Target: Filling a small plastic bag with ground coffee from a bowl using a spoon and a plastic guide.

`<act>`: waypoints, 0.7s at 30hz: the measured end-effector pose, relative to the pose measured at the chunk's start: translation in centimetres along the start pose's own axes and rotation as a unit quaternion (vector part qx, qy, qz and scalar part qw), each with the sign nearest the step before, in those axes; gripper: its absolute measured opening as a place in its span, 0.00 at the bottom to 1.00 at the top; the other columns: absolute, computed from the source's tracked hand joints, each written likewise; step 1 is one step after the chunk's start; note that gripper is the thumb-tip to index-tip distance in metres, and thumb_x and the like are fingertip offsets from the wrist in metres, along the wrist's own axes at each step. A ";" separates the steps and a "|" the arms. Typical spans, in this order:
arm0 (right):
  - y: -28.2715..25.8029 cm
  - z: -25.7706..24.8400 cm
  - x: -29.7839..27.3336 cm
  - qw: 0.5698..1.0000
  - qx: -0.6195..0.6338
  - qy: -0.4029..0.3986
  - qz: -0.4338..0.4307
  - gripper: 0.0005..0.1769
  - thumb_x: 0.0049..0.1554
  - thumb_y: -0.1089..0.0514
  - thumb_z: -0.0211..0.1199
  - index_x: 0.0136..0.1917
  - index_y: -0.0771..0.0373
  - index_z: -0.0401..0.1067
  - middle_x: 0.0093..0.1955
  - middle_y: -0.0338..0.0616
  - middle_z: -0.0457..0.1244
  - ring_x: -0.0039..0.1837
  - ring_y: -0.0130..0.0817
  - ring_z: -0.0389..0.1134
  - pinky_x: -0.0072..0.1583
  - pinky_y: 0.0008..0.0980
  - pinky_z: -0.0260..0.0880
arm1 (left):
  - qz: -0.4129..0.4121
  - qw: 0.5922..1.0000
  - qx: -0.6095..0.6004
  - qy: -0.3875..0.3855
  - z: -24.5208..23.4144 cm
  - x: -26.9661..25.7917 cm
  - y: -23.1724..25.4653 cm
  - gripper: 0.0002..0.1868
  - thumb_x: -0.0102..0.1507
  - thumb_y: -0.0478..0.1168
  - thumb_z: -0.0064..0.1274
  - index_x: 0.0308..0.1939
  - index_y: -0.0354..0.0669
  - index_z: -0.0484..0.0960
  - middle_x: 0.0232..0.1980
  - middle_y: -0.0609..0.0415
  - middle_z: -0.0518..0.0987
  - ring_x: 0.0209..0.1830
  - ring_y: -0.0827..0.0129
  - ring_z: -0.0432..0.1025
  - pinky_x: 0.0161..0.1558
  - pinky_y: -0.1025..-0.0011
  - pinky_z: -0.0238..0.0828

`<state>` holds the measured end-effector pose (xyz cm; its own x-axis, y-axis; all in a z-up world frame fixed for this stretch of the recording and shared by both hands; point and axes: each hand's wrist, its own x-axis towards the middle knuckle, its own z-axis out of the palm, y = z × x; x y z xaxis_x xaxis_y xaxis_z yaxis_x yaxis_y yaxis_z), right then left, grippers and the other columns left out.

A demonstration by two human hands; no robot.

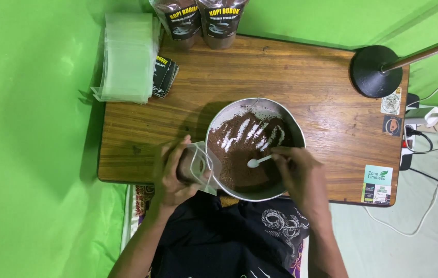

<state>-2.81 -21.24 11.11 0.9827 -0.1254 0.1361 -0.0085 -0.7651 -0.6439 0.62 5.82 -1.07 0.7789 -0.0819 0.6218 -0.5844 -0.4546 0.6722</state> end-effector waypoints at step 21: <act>-0.2 -3.1 -0.3 0.966 0.217 0.121 0.067 0.08 0.60 0.66 0.69 0.54 0.67 0.80 0.34 0.47 0.66 0.40 0.30 0.66 0.47 0.35 0.77 | -0.081 0.975 0.078 -0.192 -2.5 3.2 6.6 0.55 0.38 0.47 0.80 0.70 0.45 0.75 0.53 0.45 0.75 0.52 0.50 0.73 0.55 0.54 0.71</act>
<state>-3.69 -23.06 13.54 0.9060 -0.3891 0.1668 -0.0041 -0.4019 -0.9157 -1.37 4.77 6.36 0.9034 -0.3100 0.2962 -0.4282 -0.6167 0.6606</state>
